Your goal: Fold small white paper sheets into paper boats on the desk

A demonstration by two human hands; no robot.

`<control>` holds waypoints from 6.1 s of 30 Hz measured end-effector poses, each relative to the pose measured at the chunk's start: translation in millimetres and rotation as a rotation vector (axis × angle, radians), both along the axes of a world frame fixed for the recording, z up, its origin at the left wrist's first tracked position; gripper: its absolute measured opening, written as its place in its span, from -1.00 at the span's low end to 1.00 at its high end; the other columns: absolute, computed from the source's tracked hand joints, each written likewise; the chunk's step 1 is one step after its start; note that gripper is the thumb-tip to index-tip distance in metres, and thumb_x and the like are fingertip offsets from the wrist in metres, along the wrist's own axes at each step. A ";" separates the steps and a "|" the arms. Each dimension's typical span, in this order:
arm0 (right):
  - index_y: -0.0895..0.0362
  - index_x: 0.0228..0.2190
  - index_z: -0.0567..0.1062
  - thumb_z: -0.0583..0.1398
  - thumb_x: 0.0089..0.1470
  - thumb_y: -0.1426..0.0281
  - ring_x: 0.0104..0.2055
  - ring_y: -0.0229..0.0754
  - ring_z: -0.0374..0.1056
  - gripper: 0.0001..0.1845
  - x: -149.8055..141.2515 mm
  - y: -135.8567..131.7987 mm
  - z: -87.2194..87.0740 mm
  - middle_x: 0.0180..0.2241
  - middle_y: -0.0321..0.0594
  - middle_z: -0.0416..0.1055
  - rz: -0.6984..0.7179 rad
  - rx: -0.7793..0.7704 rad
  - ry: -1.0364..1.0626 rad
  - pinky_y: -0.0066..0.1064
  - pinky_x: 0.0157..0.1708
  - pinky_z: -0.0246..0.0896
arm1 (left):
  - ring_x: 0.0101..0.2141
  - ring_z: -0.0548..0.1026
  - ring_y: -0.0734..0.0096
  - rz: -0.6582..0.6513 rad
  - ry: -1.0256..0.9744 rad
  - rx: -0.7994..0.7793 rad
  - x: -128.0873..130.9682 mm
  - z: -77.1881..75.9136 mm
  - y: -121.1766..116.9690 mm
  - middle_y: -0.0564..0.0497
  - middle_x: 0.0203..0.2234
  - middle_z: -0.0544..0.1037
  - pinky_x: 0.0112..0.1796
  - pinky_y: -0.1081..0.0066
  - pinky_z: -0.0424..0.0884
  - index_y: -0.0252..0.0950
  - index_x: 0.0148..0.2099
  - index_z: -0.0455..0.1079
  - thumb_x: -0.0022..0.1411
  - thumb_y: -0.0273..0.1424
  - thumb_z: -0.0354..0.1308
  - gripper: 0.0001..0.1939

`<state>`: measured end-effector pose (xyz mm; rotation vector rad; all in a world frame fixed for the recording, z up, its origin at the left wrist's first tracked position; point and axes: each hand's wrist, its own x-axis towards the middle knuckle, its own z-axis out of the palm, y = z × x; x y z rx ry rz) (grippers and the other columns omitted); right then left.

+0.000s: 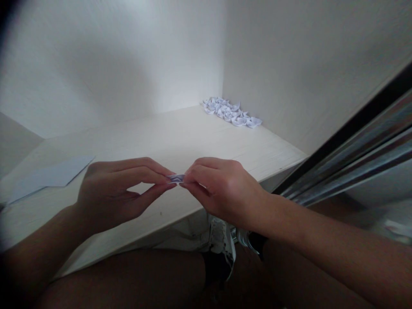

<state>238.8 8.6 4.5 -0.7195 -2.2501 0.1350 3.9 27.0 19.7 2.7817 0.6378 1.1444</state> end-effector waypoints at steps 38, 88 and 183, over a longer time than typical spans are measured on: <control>0.27 -0.27 0.47 0.11 0.26 0.64 -0.23 -0.10 0.33 -0.86 -18.0 2.4 2.2 -0.26 -0.01 0.45 -0.049 0.125 -0.294 -0.27 -0.20 0.38 | -0.40 0.65 0.50 0.006 -0.023 -0.068 -2.2 -9.1 3.0 0.08 -0.33 0.72 -0.39 0.55 0.50 -0.23 -0.29 0.53 0.23 -0.53 0.37 -0.89; 0.23 -0.36 0.57 0.24 0.24 0.54 -0.32 -0.27 0.46 -0.88 -4.1 16.9 -16.1 -0.31 -0.14 0.57 0.057 0.120 -0.003 -0.49 -0.36 0.36 | -0.42 0.67 0.47 0.079 -0.183 -0.476 3.6 -12.9 6.3 0.07 -0.39 0.73 -0.40 0.58 0.60 -0.24 -0.36 0.62 0.17 -0.48 0.43 -0.92; 0.14 -0.12 0.61 0.26 0.23 0.44 -0.37 -0.33 0.49 -0.81 -24.3 47.3 -41.5 -0.31 -0.29 0.65 0.013 -0.229 0.239 -0.51 -0.32 0.27 | -0.45 0.70 0.22 0.208 -0.352 -0.836 -2.4 -29.4 32.0 -0.01 -0.47 0.71 -0.41 0.33 0.68 -0.26 -0.30 0.56 0.08 -0.34 0.49 -0.81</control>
